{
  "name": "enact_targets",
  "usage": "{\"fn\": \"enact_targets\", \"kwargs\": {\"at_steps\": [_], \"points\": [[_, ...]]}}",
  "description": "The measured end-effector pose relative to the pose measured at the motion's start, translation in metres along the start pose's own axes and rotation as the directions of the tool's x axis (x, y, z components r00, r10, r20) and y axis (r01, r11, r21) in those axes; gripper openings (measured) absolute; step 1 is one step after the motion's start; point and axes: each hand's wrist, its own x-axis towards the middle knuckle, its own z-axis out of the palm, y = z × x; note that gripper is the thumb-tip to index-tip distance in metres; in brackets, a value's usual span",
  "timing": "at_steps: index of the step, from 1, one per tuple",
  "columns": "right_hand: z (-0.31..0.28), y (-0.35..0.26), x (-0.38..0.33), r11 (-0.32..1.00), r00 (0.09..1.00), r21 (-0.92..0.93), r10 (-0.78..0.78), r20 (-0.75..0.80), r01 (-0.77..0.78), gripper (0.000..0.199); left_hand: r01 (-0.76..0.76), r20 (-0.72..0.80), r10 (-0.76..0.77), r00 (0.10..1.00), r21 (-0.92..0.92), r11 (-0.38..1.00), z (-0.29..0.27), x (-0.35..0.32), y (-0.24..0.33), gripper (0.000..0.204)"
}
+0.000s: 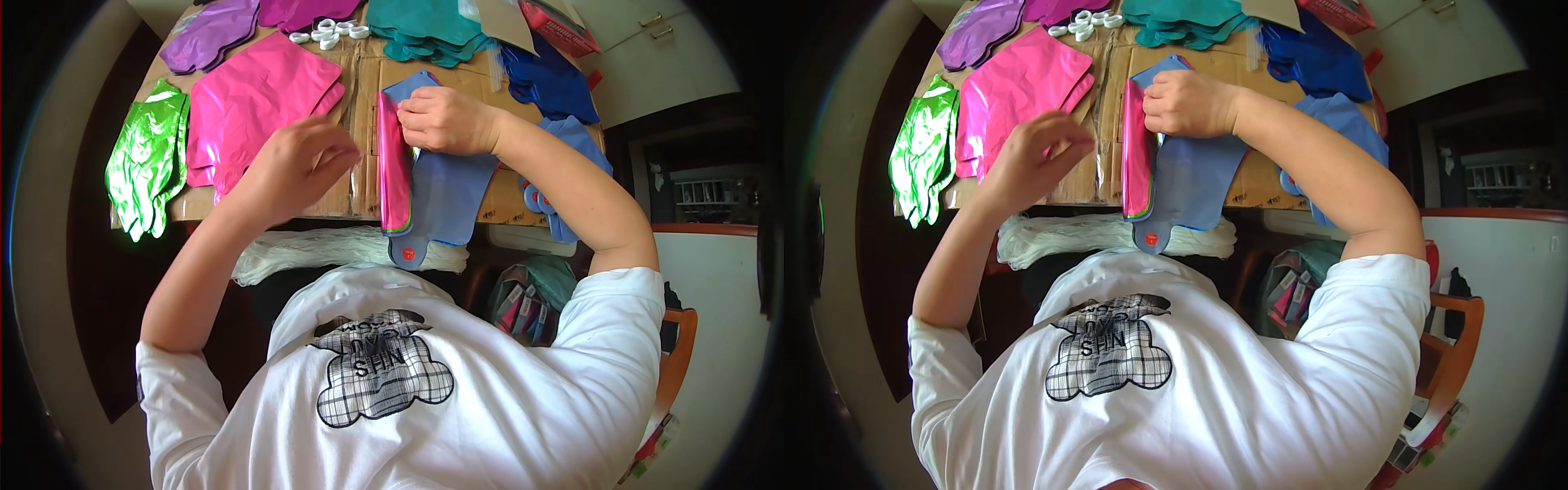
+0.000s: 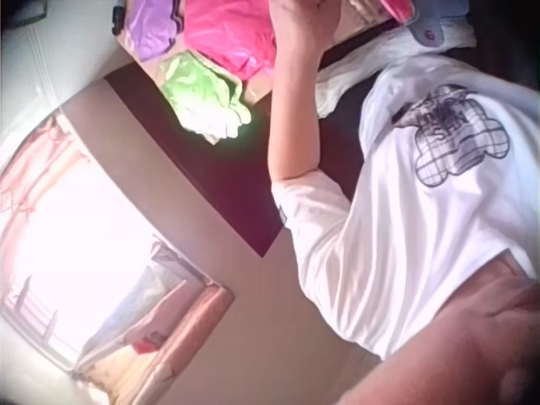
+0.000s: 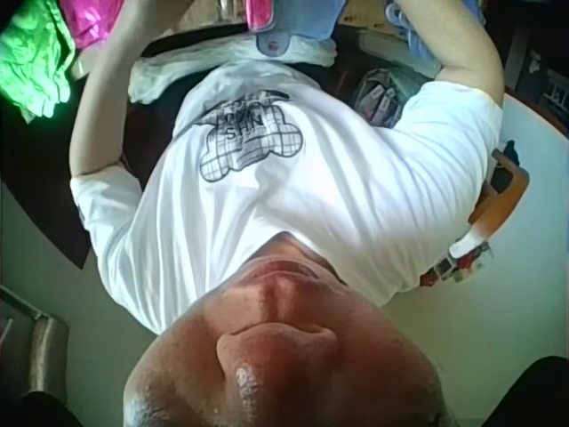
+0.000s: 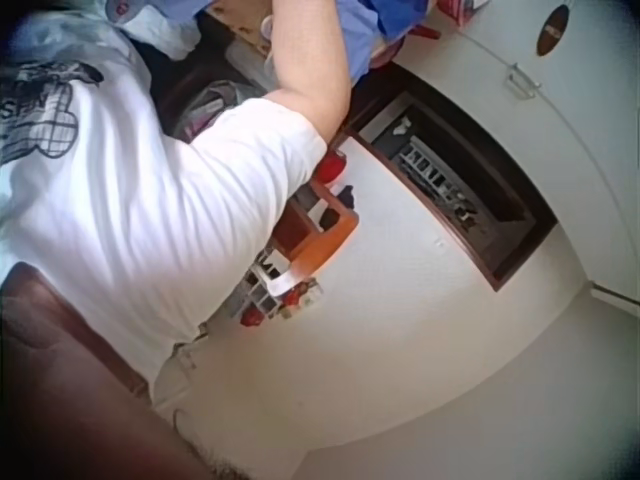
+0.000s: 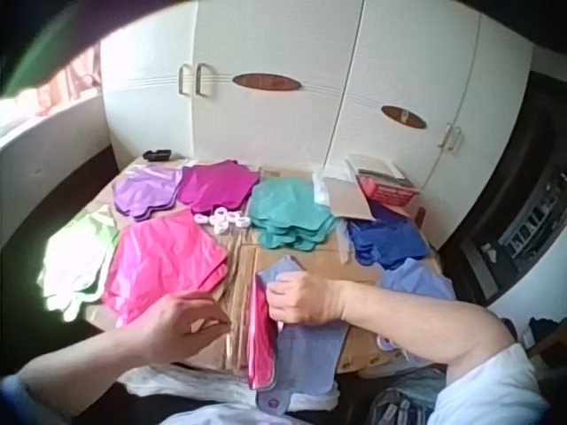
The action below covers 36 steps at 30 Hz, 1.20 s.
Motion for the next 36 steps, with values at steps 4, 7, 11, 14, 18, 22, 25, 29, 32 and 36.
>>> {"fn": "enact_targets", "kwargs": {"at_steps": [4,7,11,14,18,22,25,29,32,36], "points": [[0.003,0.004,0.004,0.998,0.999,0.065,-0.012,-0.042,0.015,0.009,-0.531,-0.047,0.544,0.838,0.161,0.832,0.027,0.052,-0.040,0.020],[0.005,0.004,0.001,0.997,0.998,0.076,-0.003,-0.056,0.007,0.009,-0.506,-0.011,0.517,0.856,0.190,0.841,0.043,0.059,-0.048,0.030],[0.006,0.001,0.000,0.999,0.996,0.037,0.010,-0.088,-0.006,0.009,-0.455,0.051,0.454,0.890,0.165,0.875,0.044,0.053,-0.053,0.044],[0.006,0.000,-0.006,0.999,0.997,0.035,0.034,-0.072,-0.032,0.009,-0.459,0.085,0.452,0.888,0.218,0.861,0.046,0.053,-0.053,0.056],[-0.002,0.000,-0.023,0.983,0.984,-0.060,0.177,0.024,-0.176,0.009,-0.484,0.138,0.464,0.875,0.274,0.831,0.042,0.053,-0.048,0.070],[-0.057,-0.044,-0.039,0.693,0.687,-0.053,0.720,0.102,-0.719,0.017,-0.474,0.153,0.449,0.880,0.287,0.832,0.042,0.050,-0.049,0.074],[-0.113,-0.106,-0.039,0.034,0.194,0.292,0.820,0.539,-0.956,0.041,-0.471,0.147,0.448,0.882,0.340,0.814,0.040,0.047,-0.047,0.076],[-0.070,-0.199,-0.058,-0.566,0.012,0.417,0.583,0.812,-0.711,0.061,-0.472,0.140,0.453,0.880,0.359,0.805,0.043,0.050,-0.046,0.077],[-0.047,-0.213,-0.028,-0.769,0.145,0.638,0.628,0.764,-0.034,0.058,-0.451,0.162,0.422,0.892,0.352,0.820,0.043,0.050,-0.045,0.078],[-0.053,-0.180,-0.005,-0.673,-0.050,0.726,0.727,0.684,0.140,0.052,-0.461,0.129,0.446,0.886,0.360,0.811,0.043,0.048,-0.050,0.073]]}}
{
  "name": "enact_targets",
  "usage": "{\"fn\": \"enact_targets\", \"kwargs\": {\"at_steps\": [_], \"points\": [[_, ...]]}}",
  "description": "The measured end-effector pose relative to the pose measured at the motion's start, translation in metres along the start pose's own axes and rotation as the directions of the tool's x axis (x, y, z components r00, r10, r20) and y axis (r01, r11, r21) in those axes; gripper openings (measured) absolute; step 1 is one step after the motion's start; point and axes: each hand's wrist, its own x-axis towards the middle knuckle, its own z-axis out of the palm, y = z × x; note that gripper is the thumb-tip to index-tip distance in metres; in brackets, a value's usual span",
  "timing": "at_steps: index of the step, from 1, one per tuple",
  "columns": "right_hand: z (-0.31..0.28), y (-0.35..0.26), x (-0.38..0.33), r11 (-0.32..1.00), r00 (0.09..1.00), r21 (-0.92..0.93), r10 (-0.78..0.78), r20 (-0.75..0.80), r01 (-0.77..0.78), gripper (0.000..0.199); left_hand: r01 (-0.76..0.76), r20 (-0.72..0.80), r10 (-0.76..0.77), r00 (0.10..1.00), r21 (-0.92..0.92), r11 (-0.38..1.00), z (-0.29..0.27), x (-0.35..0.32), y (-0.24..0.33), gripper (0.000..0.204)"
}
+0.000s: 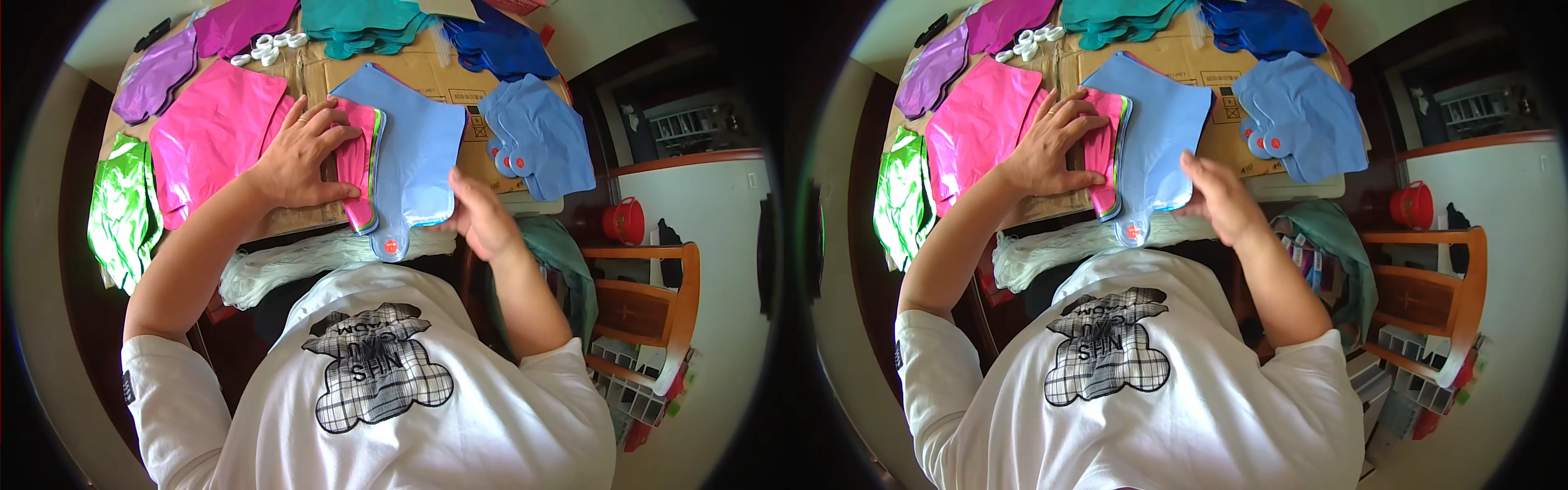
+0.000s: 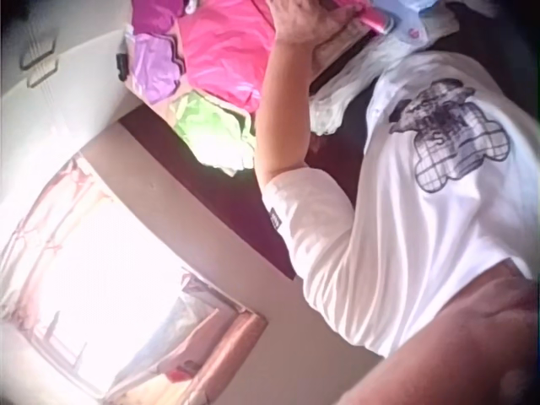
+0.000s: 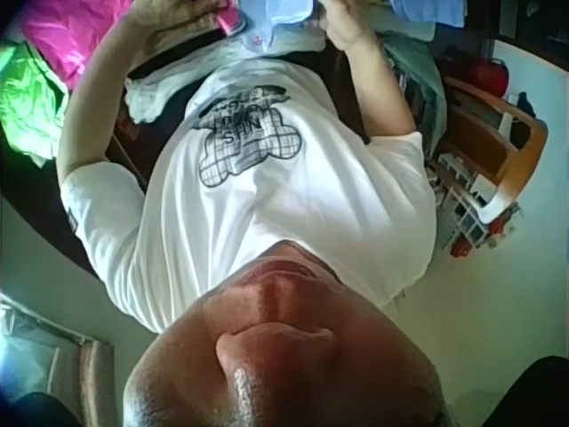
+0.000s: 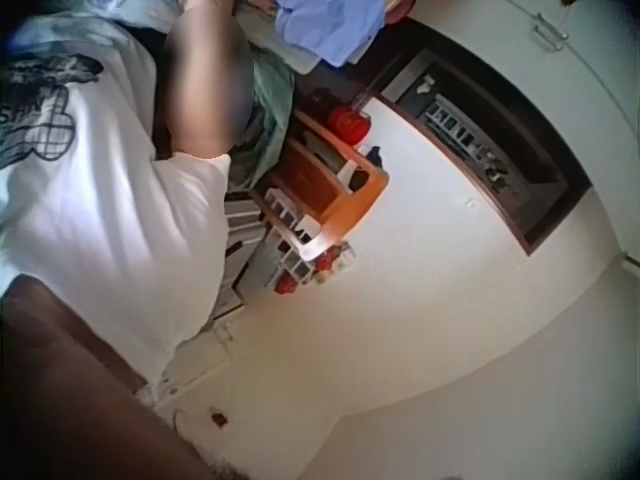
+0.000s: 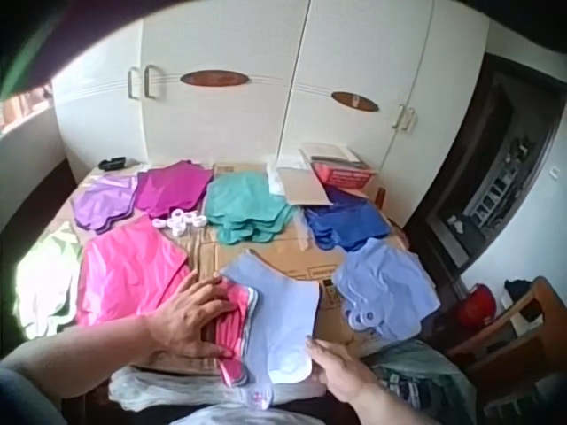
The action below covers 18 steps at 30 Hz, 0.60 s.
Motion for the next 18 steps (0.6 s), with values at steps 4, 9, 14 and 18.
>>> {"fn": "enact_targets", "kwargs": {"at_steps": [4,9,14,18], "points": [[-0.020,-0.043,0.038,0.976,0.989,-0.209,0.023,-0.143,-0.053,0.039,-0.005,0.010,0.005,1.000,-0.020,1.000,0.001,0.001,0.000,0.073],[-0.017,-0.055,0.070,0.417,0.874,-0.901,-0.475,-0.102,0.122,0.024,-0.040,-0.019,0.040,0.999,0.002,0.999,0.005,0.001,-0.001,0.073],[0.013,-0.063,0.062,0.094,0.718,-0.979,-0.693,0.067,0.182,0.022,-0.040,-0.026,0.040,0.999,-0.001,0.999,0.004,0.001,0.000,0.074],[0.048,-0.056,0.063,-0.032,0.590,-0.952,-0.778,0.214,0.303,0.030,-0.036,-0.025,0.037,0.999,0.037,0.999,0.002,-0.002,0.001,0.075]]}}
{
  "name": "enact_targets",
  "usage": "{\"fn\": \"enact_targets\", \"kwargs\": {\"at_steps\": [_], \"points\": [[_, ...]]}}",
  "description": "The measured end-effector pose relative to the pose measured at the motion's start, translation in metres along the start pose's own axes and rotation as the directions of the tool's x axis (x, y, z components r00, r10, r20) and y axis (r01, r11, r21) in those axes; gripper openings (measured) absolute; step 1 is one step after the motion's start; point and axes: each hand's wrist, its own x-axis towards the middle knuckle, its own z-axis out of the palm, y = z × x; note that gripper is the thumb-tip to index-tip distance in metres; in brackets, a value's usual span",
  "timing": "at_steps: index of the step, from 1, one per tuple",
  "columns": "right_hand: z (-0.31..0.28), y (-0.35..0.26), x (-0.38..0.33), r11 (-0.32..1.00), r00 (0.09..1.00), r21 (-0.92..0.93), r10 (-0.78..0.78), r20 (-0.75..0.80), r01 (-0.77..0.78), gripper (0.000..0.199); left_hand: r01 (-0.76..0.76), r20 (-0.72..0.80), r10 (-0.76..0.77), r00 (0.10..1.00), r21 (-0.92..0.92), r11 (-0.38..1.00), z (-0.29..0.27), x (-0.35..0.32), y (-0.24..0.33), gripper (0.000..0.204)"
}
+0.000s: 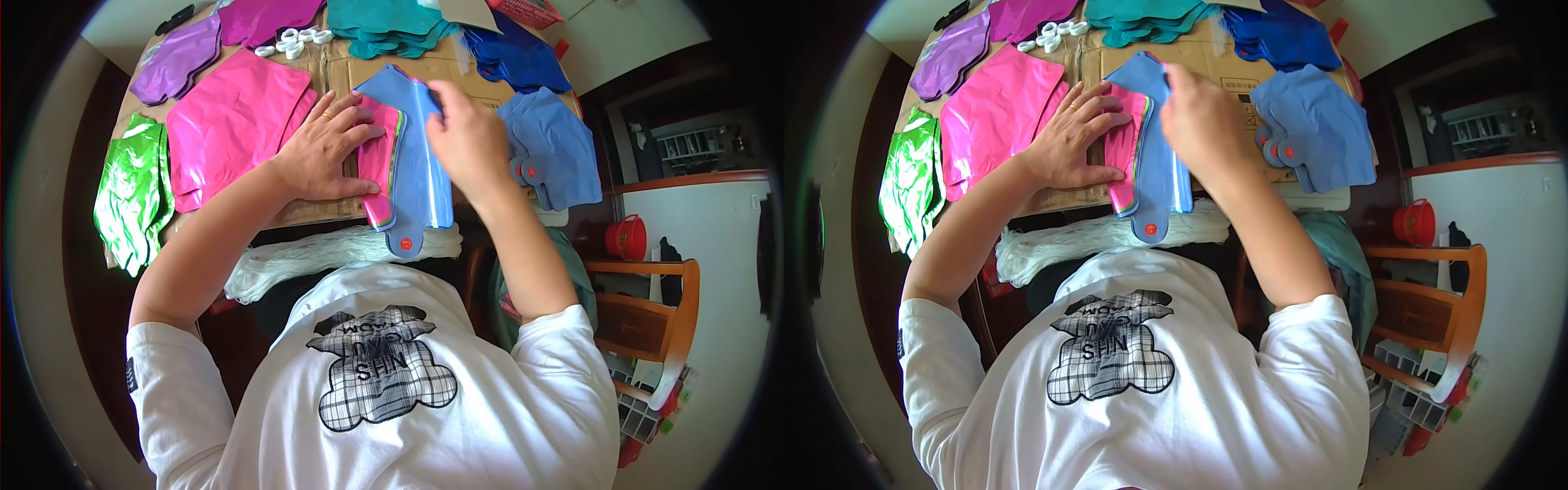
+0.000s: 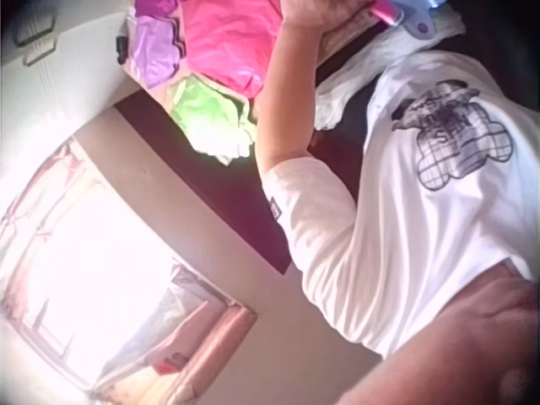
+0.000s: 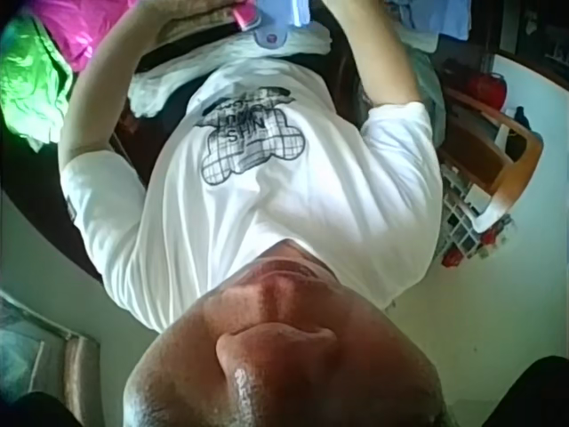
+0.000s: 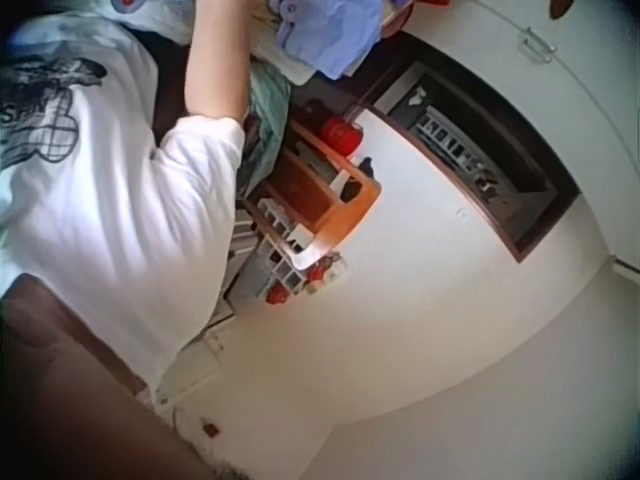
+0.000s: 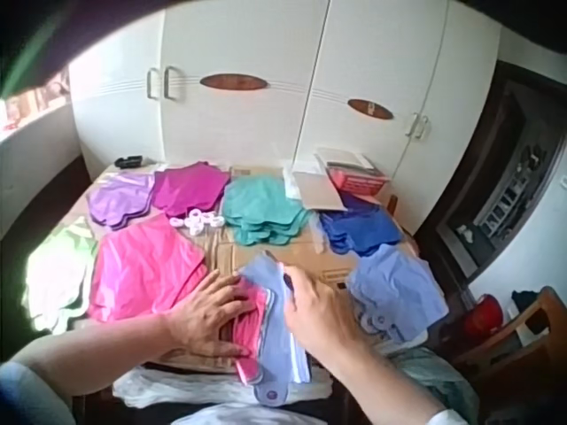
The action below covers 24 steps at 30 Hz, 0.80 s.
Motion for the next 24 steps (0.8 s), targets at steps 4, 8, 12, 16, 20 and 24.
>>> {"fn": "enact_targets", "kwargs": {"at_steps": [4,8,12,16,20,24], "points": [[0.033,-0.023,-0.002,0.964,0.966,-0.128,-0.214,0.148,0.233,0.037,-0.005,-0.049,0.005,0.999,-0.015,1.000,0.007,0.000,-0.004,0.086],[0.046,-0.026,-0.007,0.951,0.948,-0.122,-0.260,0.184,0.285,0.047,0.081,-0.016,-0.082,0.996,-0.085,0.993,0.009,0.000,-0.004,0.097],[0.040,-0.011,-0.012,0.965,0.947,0.044,-0.263,0.185,0.259,0.057,0.079,-0.036,-0.088,0.995,-0.198,0.977,0.008,0.001,-0.005,0.098],[0.041,0.003,-0.016,0.946,0.928,0.090,-0.323,0.185,0.311,0.038,0.062,-0.138,-0.101,0.985,-0.257,0.964,0.008,0.002,-0.003,0.100],[0.044,0.006,-0.022,0.926,0.915,0.168,-0.364,0.172,0.337,0.027,0.101,-0.097,-0.128,0.987,-0.248,0.964,0.007,0.003,-0.002,0.097],[0.045,0.010,-0.025,0.899,0.906,0.196,-0.414,0.091,0.391,0.025,0.070,-0.049,-0.076,0.996,-0.115,0.991,0.002,0.003,0.001,0.090]]}}
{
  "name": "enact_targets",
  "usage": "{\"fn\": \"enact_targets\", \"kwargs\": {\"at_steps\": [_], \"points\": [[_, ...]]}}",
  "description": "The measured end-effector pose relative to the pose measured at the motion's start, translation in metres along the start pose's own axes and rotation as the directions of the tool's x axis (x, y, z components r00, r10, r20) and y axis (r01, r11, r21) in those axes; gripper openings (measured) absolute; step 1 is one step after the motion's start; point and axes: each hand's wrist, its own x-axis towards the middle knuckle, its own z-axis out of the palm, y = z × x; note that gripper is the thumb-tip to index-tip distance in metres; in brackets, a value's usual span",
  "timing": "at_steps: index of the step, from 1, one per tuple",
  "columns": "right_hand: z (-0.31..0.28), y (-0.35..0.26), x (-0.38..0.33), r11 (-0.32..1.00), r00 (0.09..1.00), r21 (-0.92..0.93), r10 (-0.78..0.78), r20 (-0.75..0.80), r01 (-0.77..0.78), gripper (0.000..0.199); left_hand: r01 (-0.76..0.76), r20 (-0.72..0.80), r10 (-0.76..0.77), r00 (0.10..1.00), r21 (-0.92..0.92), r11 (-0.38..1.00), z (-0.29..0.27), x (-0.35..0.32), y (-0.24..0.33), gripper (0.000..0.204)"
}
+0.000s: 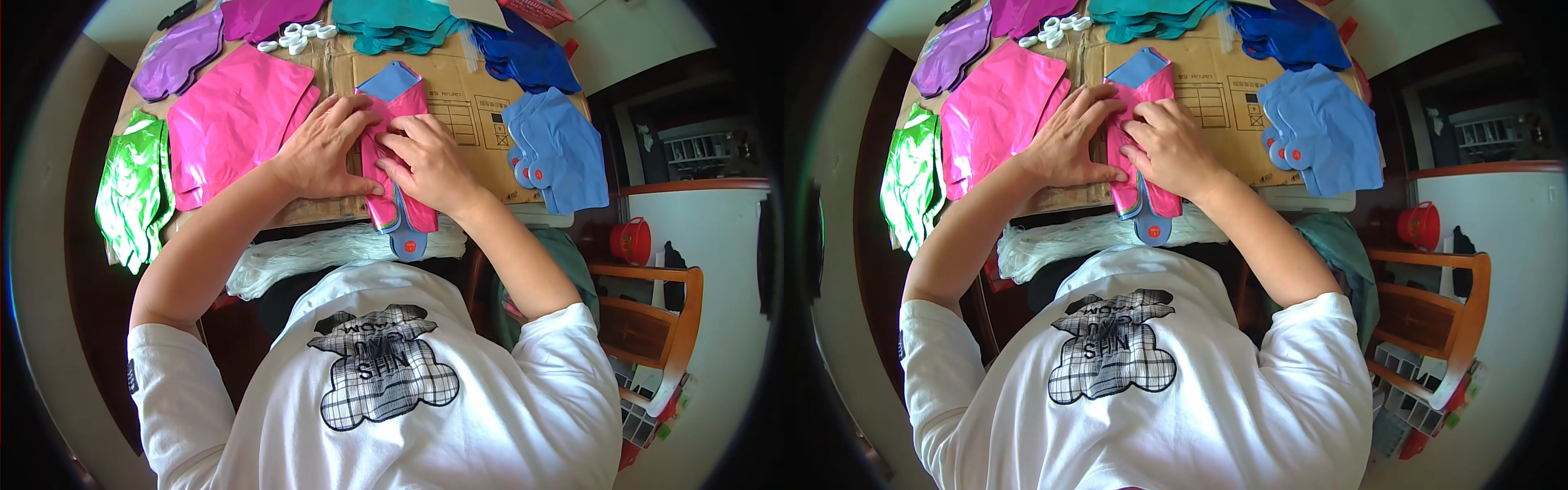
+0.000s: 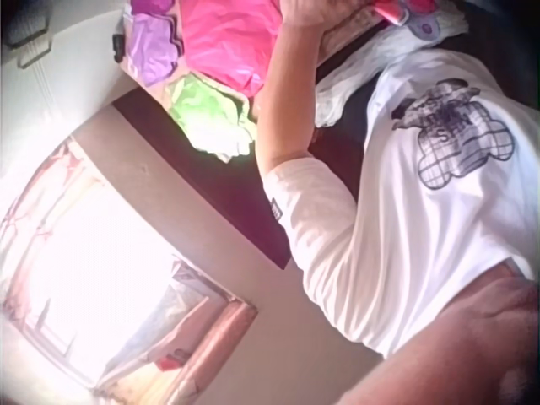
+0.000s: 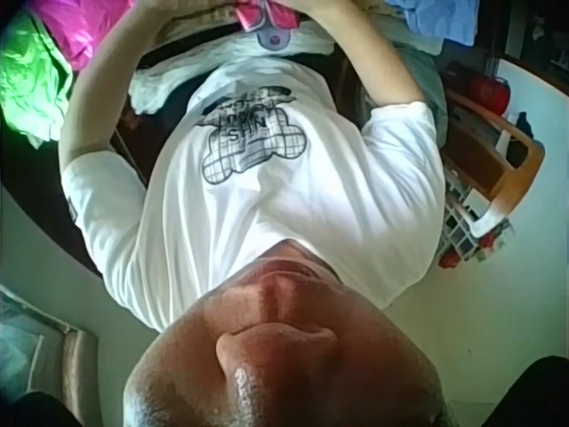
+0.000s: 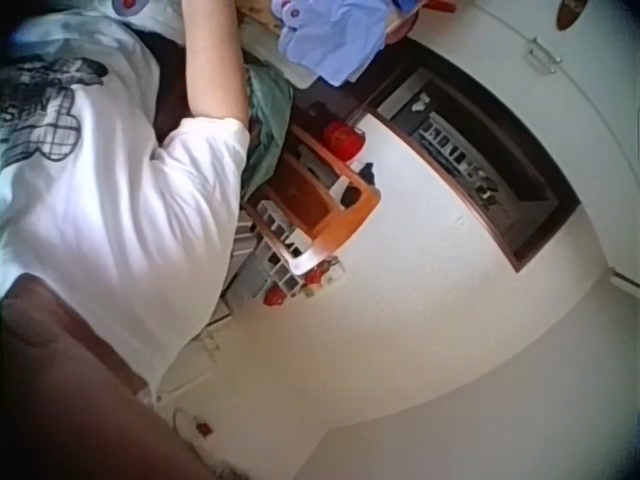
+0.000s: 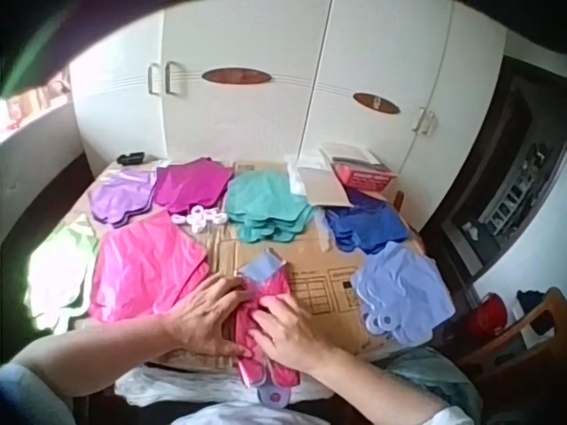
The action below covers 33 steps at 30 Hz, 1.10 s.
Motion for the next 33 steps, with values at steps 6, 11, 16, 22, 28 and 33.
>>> {"fn": "enact_targets", "kwargs": {"at_steps": [6,11,16,22,28,33], "points": [[0.010,0.012,-0.009,0.997,0.998,0.058,0.043,-0.046,-0.040,0.021,-0.080,0.056,0.073,0.996,0.145,0.986,-0.001,0.001,0.000,0.085],[-0.004,0.027,-0.004,0.993,0.989,-0.029,0.119,0.085,-0.117,0.044,-0.097,0.132,0.069,0.989,0.219,0.971,-0.004,0.005,0.002,0.087],[0.006,0.041,-0.012,0.942,0.961,-0.324,0.168,0.220,-0.090,0.077,-0.102,0.150,0.068,0.986,0.229,0.968,-0.005,0.006,0.006,0.083],[0.002,0.041,-0.009,0.932,0.965,-0.357,0.147,0.219,-0.060,0.086,-0.065,0.049,0.056,0.997,0.202,0.977,0.004,0.005,0.002,0.069],[-0.027,-0.035,-0.060,0.962,0.911,-0.262,0.172,0.376,-0.074,0.094,-0.056,0.068,0.043,0.997,0.201,0.978,0.008,0.001,0.004,0.065],[-0.052,-0.059,-0.088,0.985,0.919,0.018,0.151,0.364,-0.170,0.084,-0.057,0.066,0.043,0.997,0.227,0.972,0.004,0.002,0.005,0.070]]}}
